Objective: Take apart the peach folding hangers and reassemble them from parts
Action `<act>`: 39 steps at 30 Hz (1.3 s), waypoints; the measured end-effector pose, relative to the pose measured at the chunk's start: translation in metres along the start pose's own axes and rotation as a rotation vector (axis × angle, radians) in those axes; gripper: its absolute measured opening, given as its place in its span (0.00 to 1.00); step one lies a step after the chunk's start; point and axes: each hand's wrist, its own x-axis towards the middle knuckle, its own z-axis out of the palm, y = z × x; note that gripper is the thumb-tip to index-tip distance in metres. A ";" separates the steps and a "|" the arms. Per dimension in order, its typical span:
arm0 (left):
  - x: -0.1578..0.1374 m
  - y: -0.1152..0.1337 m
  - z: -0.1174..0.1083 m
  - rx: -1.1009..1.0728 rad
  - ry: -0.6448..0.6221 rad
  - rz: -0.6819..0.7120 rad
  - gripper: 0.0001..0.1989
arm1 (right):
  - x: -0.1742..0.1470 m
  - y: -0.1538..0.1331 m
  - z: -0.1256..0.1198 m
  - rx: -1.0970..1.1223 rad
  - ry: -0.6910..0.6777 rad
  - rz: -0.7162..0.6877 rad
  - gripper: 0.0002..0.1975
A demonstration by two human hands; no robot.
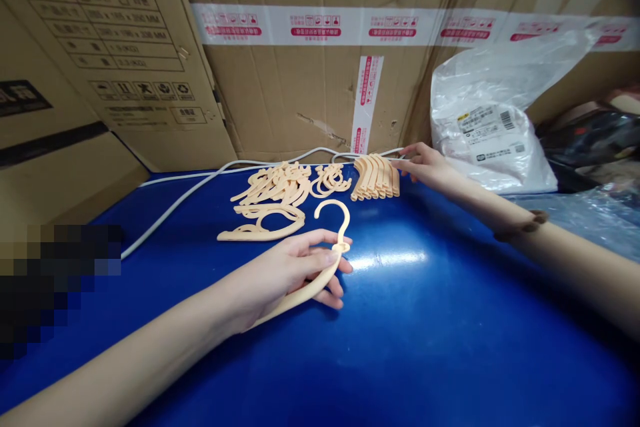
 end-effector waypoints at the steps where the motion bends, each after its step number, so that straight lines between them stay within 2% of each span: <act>1: 0.000 0.000 0.000 -0.003 -0.010 -0.003 0.09 | 0.002 0.004 0.003 0.000 -0.007 0.016 0.19; 7: -0.001 0.000 0.000 0.009 -0.022 -0.026 0.09 | 0.003 0.011 0.014 -0.027 -0.028 0.058 0.21; 13: -0.002 0.000 -0.001 0.012 -0.038 -0.026 0.08 | 0.006 0.017 0.012 -0.057 -0.009 0.070 0.16; 17: -0.002 0.000 -0.001 0.019 -0.043 -0.023 0.08 | 0.007 0.021 0.010 -0.060 -0.016 0.069 0.18; 31: -0.002 0.000 -0.001 0.012 -0.062 -0.020 0.07 | 0.004 0.017 0.007 -0.030 -0.033 0.087 0.22; 39: -0.002 0.001 -0.001 0.014 -0.062 -0.026 0.08 | 0.001 0.011 0.006 0.032 -0.034 0.119 0.17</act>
